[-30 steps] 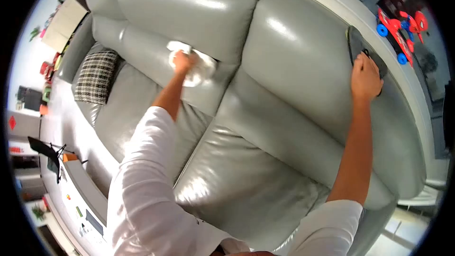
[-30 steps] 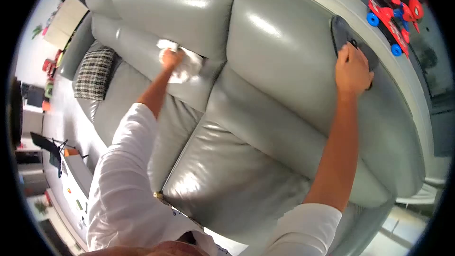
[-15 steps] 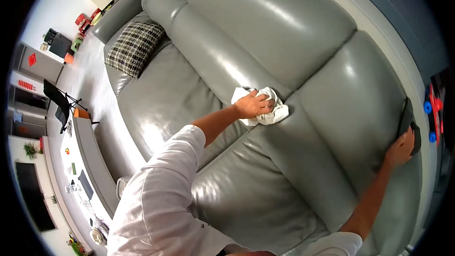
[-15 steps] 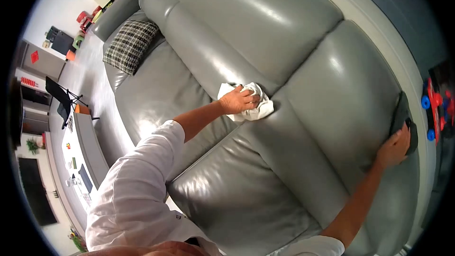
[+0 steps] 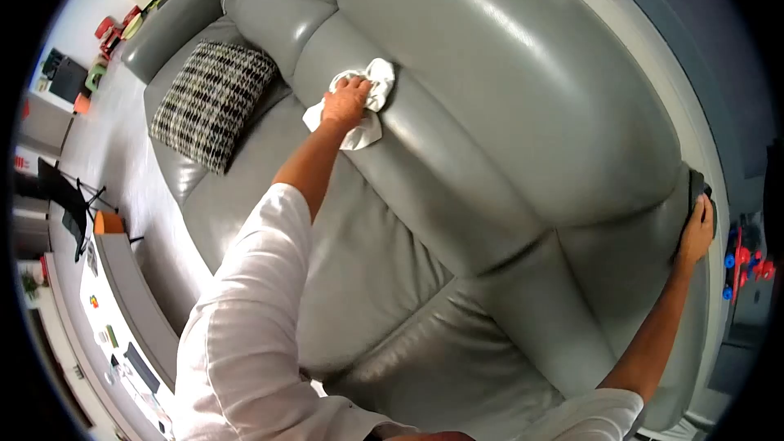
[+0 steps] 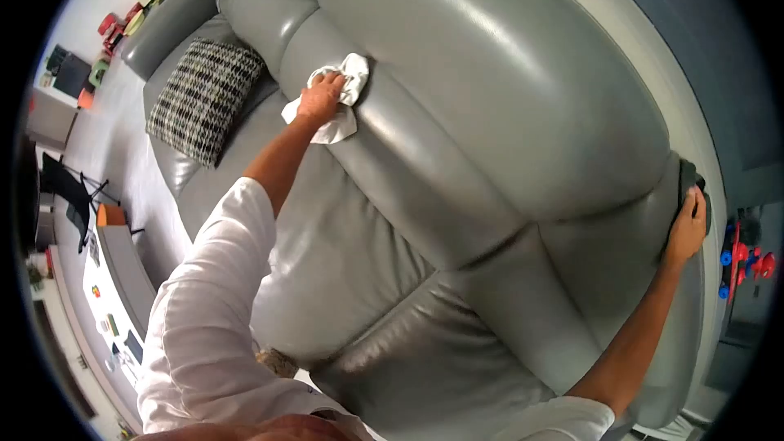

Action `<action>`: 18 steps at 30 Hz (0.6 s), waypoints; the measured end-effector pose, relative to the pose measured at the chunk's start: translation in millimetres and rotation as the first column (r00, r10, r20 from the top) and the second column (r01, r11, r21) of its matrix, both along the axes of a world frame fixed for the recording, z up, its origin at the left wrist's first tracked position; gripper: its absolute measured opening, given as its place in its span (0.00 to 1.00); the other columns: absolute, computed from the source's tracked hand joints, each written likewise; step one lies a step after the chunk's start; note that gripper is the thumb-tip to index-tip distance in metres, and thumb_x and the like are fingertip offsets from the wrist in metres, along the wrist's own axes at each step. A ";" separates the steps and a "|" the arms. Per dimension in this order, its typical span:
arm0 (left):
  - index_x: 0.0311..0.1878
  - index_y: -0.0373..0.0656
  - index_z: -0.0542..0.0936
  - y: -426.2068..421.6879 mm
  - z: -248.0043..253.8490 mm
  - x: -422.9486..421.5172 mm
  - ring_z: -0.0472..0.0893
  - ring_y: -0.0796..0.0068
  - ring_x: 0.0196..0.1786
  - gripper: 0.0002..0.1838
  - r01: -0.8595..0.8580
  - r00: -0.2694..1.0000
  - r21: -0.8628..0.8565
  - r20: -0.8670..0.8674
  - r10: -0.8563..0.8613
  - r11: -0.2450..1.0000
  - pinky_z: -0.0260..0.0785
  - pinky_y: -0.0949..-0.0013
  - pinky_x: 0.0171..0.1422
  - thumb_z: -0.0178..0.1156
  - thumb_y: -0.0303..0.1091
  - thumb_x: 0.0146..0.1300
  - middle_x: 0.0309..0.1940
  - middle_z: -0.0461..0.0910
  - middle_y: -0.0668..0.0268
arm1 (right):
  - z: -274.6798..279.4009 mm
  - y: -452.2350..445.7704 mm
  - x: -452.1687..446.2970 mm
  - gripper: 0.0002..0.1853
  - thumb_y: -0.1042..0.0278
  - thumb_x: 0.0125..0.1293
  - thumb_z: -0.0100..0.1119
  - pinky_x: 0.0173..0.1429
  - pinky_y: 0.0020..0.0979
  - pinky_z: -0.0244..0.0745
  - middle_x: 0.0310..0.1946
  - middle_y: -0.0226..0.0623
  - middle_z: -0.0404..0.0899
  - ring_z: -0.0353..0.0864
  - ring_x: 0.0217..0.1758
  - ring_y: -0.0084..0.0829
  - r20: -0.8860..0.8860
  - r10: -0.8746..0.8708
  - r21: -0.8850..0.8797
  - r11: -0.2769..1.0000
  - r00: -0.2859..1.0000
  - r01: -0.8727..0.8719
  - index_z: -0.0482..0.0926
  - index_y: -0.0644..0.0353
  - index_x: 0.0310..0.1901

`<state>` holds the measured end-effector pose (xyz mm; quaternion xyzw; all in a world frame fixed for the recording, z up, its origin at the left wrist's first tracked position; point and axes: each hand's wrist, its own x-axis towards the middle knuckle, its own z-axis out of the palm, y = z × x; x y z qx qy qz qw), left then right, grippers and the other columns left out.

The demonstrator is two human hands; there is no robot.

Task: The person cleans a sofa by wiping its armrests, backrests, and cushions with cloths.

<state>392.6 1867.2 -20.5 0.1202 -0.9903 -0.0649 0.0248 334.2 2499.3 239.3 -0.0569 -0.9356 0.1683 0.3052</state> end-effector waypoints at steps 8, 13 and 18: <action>0.53 0.41 0.70 -60.5 -33.4 -48.4 0.70 0.49 0.57 0.27 -0.026 0.950 0.355 -0.284 0.134 0.935 0.62 0.55 0.63 0.63 0.24 0.46 0.54 0.72 0.53 | 3.4 -193.1 -53.0 0.15 0.62 0.70 0.45 0.54 0.36 0.72 0.45 0.38 0.79 0.78 0.51 0.34 -0.150 0.392 -0.217 0.883 0.908 -0.417 0.78 0.60 0.49; 0.52 0.38 0.70 -83.0 -38.6 -49.2 0.75 0.49 0.50 0.23 0.140 0.868 0.482 -0.480 0.127 0.865 0.67 0.55 0.58 0.61 0.22 0.50 0.47 0.76 0.52 | -5.9 -287.5 -64.7 0.12 0.61 0.67 0.50 0.62 0.37 0.65 0.47 0.32 0.80 0.74 0.58 0.36 -0.059 0.527 0.384 0.796 0.848 -0.468 0.80 0.54 0.46; 0.58 0.38 0.69 -104.7 101.4 -100.4 0.77 0.64 0.53 0.21 0.312 0.601 0.524 -0.755 0.263 0.793 0.68 0.64 0.57 0.56 0.31 0.63 0.50 0.77 0.55 | 2.3 -225.9 -78.8 0.16 0.61 0.70 0.44 0.64 0.39 0.62 0.52 0.39 0.77 0.70 0.61 0.40 -0.005 0.377 0.379 0.858 0.926 -0.347 0.78 0.59 0.50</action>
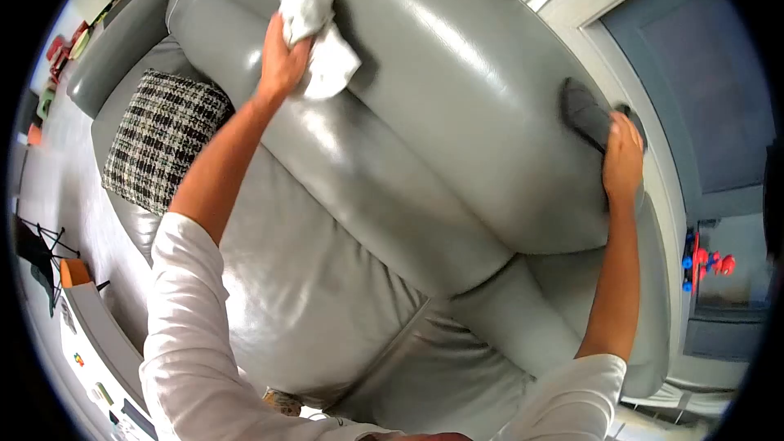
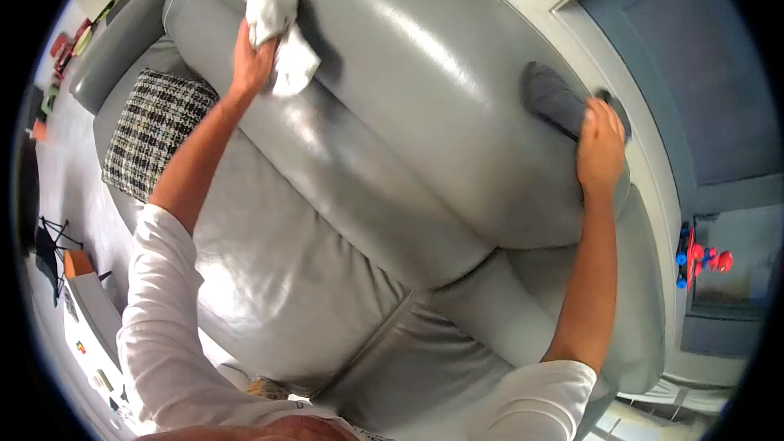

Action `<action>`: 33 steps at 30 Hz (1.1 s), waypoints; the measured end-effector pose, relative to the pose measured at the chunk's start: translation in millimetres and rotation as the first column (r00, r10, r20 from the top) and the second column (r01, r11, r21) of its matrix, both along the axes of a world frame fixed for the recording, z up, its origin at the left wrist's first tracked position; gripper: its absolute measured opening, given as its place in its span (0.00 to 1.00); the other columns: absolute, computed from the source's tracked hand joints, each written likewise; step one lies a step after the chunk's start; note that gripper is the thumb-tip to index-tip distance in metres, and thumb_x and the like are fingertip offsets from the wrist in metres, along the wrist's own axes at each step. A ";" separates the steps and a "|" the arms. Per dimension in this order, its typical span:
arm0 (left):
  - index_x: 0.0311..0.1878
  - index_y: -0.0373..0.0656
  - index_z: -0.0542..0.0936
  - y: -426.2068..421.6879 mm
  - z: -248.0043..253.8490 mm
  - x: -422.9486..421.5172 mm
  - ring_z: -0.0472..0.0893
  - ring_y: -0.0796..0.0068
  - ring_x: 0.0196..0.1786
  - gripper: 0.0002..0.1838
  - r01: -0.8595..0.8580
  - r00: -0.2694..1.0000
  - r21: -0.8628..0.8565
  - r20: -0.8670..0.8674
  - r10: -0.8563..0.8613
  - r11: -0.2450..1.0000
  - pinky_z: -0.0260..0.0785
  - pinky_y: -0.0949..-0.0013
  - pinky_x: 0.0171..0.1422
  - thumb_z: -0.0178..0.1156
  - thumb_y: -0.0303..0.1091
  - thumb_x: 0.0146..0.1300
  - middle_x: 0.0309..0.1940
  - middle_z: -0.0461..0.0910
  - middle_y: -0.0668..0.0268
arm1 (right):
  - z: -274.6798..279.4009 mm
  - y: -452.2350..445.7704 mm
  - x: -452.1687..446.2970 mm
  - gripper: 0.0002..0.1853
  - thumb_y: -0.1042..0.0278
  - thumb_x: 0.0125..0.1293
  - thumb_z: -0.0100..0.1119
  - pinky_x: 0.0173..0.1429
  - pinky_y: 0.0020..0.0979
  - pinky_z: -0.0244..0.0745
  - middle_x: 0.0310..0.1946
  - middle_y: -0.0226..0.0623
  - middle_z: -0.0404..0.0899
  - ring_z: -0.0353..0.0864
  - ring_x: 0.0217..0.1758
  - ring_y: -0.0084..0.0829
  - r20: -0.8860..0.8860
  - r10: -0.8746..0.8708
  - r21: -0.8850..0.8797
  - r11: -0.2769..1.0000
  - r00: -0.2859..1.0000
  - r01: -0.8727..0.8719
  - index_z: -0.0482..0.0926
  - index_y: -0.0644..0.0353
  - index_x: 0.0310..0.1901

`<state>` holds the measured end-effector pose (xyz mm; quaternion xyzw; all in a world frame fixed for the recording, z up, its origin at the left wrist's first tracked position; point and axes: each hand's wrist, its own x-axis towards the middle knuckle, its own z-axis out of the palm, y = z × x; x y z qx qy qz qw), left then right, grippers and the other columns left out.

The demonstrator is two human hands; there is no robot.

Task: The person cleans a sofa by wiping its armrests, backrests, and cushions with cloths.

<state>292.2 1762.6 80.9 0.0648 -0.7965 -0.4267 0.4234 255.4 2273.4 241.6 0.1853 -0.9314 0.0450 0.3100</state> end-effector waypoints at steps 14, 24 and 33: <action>0.42 0.54 0.77 333.8 70.6 52.0 0.75 0.72 0.44 0.12 0.385 0.765 -0.775 -0.036 -0.643 0.501 0.67 0.56 0.44 0.56 0.35 0.52 0.42 0.75 0.71 | -17.6 15.8 -11.6 0.18 0.61 0.71 0.39 0.67 0.39 0.59 0.53 0.38 0.77 0.69 0.61 0.41 -0.113 0.004 -0.119 0.993 0.994 -0.017 0.78 0.60 0.50; 0.60 0.49 0.69 13.6 -136.1 32.5 0.71 0.59 0.58 0.22 0.448 0.856 -0.625 0.506 -0.105 0.639 0.63 0.53 0.62 0.50 0.30 0.61 0.56 0.72 0.62 | -18.4 13.7 -15.2 0.19 0.64 0.72 0.37 0.66 0.37 0.59 0.54 0.41 0.76 0.70 0.60 0.40 -0.153 0.019 -0.097 0.995 0.988 -0.034 0.78 0.64 0.50; 0.55 0.40 0.71 5.2 -130.3 -32.0 0.72 0.53 0.57 0.26 -0.224 0.728 -0.479 0.497 0.473 0.849 0.68 0.47 0.52 0.59 0.43 0.56 0.54 0.74 0.56 | -24.4 4.1 -14.3 0.23 0.60 0.72 0.33 0.66 0.38 0.58 0.54 0.44 0.76 0.71 0.60 0.43 -0.185 0.023 -0.046 0.998 0.982 -0.032 0.76 0.65 0.53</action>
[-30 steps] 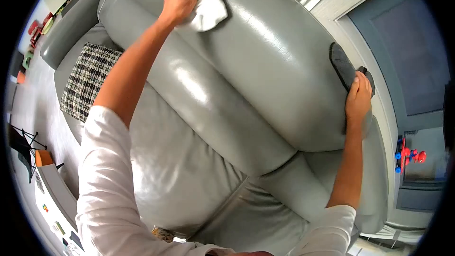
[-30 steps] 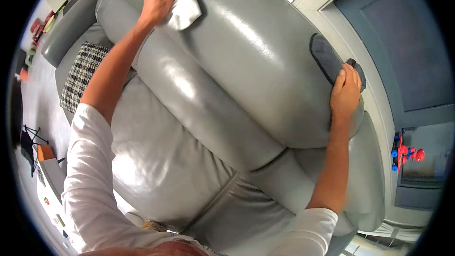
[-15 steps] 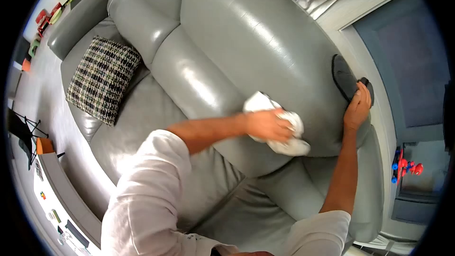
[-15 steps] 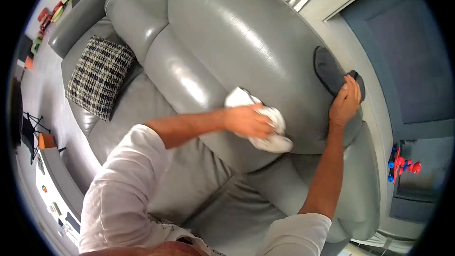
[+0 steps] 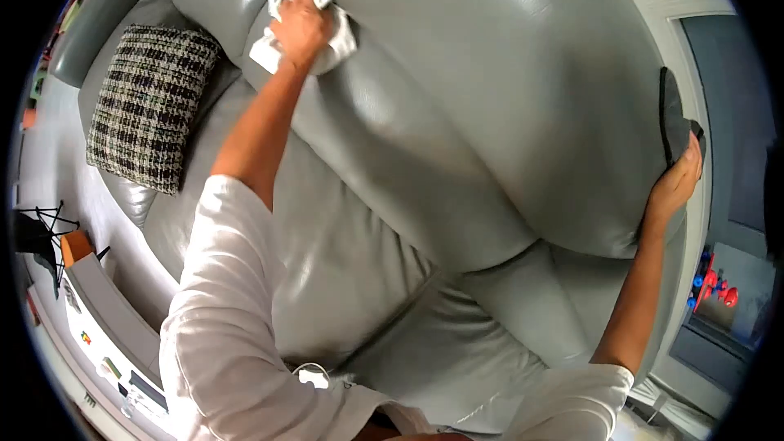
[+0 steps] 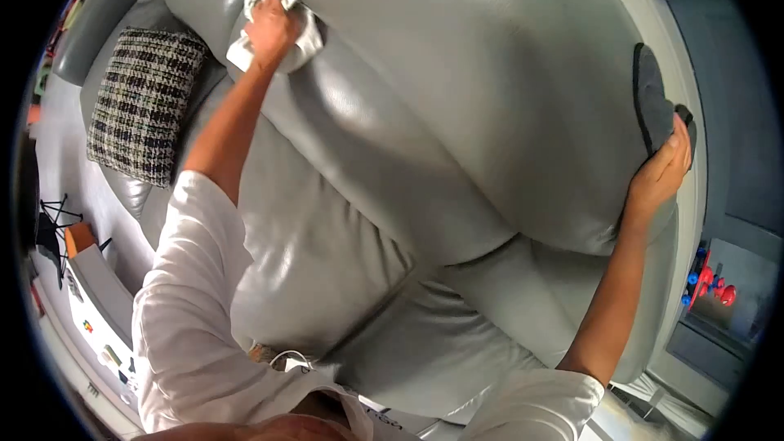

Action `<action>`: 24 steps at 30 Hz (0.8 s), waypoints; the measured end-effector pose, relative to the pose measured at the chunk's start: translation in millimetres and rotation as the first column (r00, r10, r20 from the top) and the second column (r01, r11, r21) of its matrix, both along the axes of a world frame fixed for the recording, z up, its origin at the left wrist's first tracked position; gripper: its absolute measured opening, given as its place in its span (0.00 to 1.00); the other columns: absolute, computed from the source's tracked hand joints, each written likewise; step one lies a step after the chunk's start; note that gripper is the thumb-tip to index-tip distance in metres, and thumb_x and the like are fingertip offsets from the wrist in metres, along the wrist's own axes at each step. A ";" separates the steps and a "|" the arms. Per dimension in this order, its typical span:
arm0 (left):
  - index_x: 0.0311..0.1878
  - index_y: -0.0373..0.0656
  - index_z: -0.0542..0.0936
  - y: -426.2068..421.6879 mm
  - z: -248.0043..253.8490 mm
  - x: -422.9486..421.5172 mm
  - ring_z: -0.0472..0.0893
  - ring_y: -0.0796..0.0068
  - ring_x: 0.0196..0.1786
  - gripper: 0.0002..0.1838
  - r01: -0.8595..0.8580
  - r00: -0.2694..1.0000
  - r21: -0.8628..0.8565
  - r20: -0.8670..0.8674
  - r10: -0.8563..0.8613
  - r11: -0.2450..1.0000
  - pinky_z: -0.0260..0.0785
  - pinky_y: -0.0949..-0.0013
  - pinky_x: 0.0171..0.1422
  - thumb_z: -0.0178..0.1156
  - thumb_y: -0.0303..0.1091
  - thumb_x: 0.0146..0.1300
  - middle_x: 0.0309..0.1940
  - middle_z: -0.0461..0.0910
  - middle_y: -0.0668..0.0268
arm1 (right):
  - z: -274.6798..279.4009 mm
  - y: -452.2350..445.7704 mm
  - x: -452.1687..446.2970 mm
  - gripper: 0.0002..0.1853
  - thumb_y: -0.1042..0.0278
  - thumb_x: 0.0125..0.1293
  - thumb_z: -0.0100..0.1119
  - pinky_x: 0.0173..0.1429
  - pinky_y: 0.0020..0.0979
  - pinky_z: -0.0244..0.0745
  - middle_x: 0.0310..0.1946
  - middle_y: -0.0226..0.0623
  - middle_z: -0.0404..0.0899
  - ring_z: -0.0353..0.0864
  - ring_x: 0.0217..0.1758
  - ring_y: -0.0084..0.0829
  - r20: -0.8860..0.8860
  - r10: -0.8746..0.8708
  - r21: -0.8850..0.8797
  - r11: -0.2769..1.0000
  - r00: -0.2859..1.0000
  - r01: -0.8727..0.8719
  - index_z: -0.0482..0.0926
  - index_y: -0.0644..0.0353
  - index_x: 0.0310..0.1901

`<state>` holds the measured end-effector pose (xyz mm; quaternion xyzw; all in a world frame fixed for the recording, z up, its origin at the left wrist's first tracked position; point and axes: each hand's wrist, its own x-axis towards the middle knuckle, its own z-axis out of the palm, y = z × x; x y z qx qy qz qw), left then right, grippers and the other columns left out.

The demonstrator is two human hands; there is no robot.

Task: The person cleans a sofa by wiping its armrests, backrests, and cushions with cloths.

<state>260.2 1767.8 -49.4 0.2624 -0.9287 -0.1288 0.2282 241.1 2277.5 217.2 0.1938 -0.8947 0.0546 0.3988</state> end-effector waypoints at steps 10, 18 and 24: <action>0.58 0.49 0.71 304.9 -93.4 223.2 0.72 0.60 0.53 0.23 0.836 0.345 0.513 -0.211 -0.914 0.198 0.62 0.51 0.61 0.56 0.37 0.57 0.50 0.74 0.64 | 0.4 6.5 -5.7 0.26 0.57 0.70 0.30 0.67 0.37 0.57 0.56 0.41 0.75 0.69 0.62 0.41 0.051 -0.071 -0.034 0.997 0.996 0.073 0.76 0.64 0.54; 0.63 0.37 0.66 19.5 -79.5 201.0 0.70 0.55 0.63 0.32 0.331 0.926 0.494 -0.005 -0.378 0.804 0.62 0.58 0.66 0.62 0.37 0.57 0.61 0.69 0.50 | -2.1 19.8 -11.2 0.26 0.54 0.71 0.32 0.65 0.38 0.60 0.57 0.44 0.75 0.70 0.61 0.43 0.037 -0.063 0.011 0.998 0.997 0.062 0.75 0.62 0.57; 0.50 0.34 0.70 -33.0 -88.4 116.2 0.76 0.45 0.51 0.21 -0.303 0.946 0.523 0.061 0.320 0.797 0.69 0.54 0.55 0.58 0.40 0.61 0.47 0.74 0.45 | -2.9 27.1 -17.8 0.26 0.55 0.71 0.31 0.66 0.36 0.60 0.55 0.40 0.76 0.71 0.60 0.41 0.033 -0.047 -0.002 0.999 0.998 0.048 0.77 0.62 0.54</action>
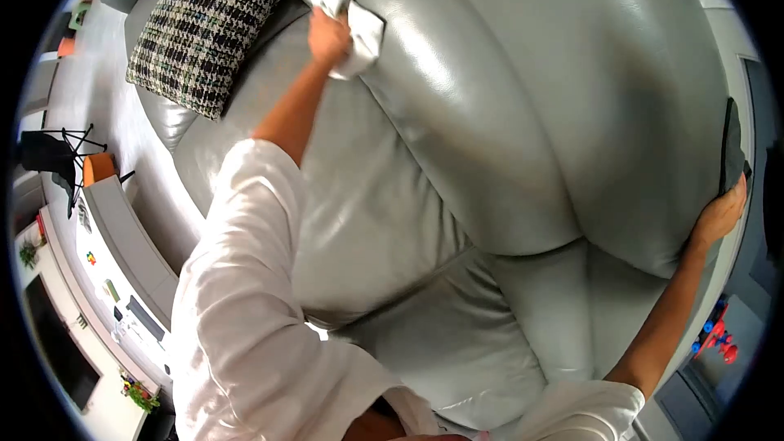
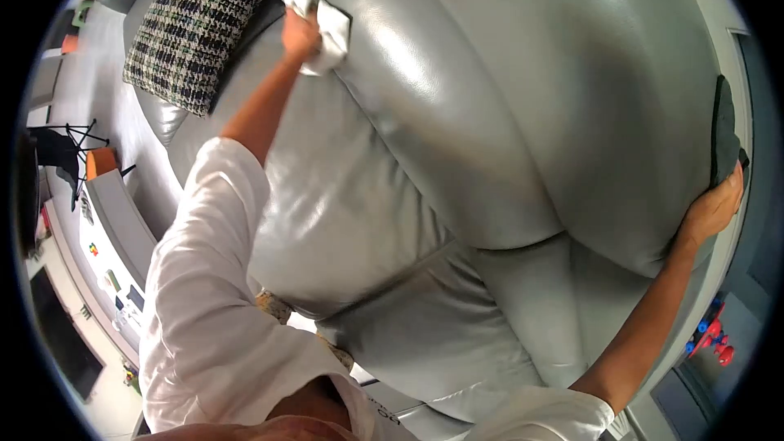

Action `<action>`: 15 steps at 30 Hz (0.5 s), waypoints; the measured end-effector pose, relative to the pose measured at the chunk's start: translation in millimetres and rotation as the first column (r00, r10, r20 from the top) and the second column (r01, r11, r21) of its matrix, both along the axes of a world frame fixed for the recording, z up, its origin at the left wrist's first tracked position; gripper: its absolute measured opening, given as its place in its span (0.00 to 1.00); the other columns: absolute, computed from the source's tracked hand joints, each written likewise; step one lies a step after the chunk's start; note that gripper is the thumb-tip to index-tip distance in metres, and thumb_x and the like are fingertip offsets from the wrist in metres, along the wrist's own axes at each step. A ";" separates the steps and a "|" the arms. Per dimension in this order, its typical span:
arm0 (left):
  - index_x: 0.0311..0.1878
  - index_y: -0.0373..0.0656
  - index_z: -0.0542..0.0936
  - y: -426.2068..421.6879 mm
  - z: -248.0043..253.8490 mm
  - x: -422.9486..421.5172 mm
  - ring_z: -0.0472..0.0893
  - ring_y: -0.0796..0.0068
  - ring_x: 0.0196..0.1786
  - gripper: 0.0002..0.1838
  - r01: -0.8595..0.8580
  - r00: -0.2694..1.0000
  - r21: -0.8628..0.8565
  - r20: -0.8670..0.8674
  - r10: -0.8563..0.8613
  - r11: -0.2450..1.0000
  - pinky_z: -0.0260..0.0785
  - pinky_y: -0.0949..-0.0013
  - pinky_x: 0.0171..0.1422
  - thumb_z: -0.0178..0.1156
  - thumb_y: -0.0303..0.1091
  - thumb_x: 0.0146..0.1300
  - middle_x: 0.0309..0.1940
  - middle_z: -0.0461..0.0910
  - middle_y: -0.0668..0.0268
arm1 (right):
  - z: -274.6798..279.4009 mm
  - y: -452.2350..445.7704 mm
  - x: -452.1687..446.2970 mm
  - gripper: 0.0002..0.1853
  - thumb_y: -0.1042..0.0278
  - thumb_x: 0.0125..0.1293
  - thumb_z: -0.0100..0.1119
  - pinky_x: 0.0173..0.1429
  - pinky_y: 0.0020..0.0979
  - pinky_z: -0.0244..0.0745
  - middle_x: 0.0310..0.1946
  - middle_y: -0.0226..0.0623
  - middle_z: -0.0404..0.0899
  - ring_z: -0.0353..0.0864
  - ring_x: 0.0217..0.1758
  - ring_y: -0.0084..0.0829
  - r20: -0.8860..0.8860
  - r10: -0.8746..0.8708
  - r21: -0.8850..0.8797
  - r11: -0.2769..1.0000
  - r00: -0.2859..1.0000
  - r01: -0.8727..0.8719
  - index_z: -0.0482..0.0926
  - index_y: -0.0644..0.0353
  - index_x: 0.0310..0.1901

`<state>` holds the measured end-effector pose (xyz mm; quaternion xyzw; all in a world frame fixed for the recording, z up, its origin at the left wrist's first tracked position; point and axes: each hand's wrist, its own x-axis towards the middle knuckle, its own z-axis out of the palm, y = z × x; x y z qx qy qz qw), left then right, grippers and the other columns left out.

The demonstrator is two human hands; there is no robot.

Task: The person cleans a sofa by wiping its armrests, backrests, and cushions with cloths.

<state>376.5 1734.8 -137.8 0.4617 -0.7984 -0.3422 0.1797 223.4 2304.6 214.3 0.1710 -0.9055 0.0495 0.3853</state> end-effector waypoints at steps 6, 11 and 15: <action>0.49 0.38 0.74 343.0 -99.4 226.3 0.76 0.51 0.50 0.19 0.691 0.591 0.461 0.085 -0.802 0.557 0.68 0.54 0.54 0.56 0.41 0.60 0.46 0.77 0.50 | -2.5 19.0 -12.4 0.25 0.58 0.71 0.32 0.66 0.36 0.61 0.56 0.44 0.75 0.71 0.60 0.42 -0.023 0.058 0.030 0.998 0.998 -0.058 0.75 0.66 0.55; 0.56 0.43 0.73 431.6 7.1 328.1 0.76 0.57 0.55 0.22 0.685 0.063 0.663 -0.467 -0.882 -0.302 0.67 0.60 0.60 0.59 0.40 0.58 0.53 0.76 0.53 | -2.3 13.2 -4.8 0.25 0.59 0.71 0.33 0.65 0.36 0.61 0.56 0.46 0.74 0.71 0.60 0.42 -0.015 -0.004 -0.009 1.000 1.000 0.004 0.75 0.68 0.55; 0.56 0.45 0.71 290.7 40.0 229.6 0.77 0.59 0.50 0.30 0.725 0.528 0.653 -0.319 -0.787 0.221 0.70 0.61 0.55 0.68 0.39 0.50 0.46 0.78 0.59 | -4.7 12.6 -5.4 0.25 0.58 0.71 0.33 0.65 0.36 0.61 0.56 0.46 0.75 0.71 0.60 0.43 -0.007 0.055 -0.016 0.998 0.998 -0.055 0.75 0.68 0.55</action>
